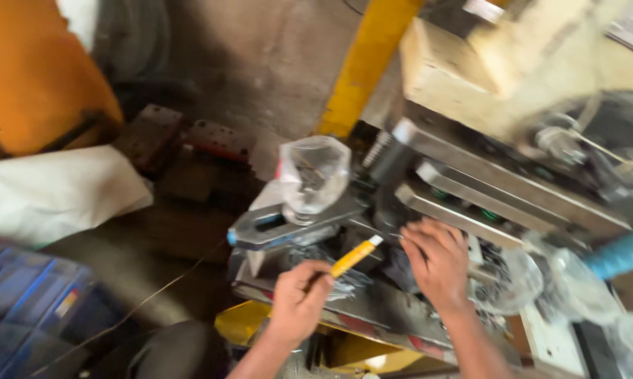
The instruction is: The person repeatedly places small metal pieces into a press machine using a yellow plastic tool, then removes the processed pieces. The person handles the metal pieces one at a time and uses the tool to guide them into the machine.
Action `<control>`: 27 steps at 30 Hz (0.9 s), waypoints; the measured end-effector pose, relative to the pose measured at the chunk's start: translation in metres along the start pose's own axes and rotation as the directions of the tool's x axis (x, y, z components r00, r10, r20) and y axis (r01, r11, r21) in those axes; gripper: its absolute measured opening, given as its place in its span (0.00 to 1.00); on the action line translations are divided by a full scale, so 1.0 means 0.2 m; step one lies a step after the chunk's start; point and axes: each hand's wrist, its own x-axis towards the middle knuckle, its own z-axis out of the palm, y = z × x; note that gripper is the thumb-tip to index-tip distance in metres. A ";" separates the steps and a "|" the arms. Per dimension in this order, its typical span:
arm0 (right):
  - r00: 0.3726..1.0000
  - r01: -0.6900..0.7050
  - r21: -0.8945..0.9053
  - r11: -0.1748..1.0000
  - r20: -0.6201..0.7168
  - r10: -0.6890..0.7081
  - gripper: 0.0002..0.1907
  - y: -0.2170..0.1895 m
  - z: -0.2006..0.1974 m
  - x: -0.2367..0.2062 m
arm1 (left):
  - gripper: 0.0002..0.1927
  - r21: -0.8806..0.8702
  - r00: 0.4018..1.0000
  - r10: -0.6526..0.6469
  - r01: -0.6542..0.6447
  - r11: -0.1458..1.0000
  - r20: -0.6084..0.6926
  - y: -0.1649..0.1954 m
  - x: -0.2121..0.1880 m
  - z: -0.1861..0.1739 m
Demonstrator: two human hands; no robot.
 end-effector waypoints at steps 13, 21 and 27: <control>0.993 0.103 -0.013 0.995 0.058 -0.102 0.18 -0.55 0.12 0.47 | 0.06 0.213 0.987 0.102 -0.127 0.969 0.124 0.23 0.00 -0.07; 0.999 0.029 -0.140 0.990 0.048 -0.022 0.18 -0.20 0.07 -0.04 | 0.06 -0.028 0.998 -0.067 0.067 0.997 0.018 0.15 0.00 -0.07; 0.955 0.022 -0.255 0.967 0.291 0.055 0.43 0.05 0.00 0.08 | 0.04 0.110 0.996 -0.074 0.068 0.992 0.049 0.11 -0.01 -0.03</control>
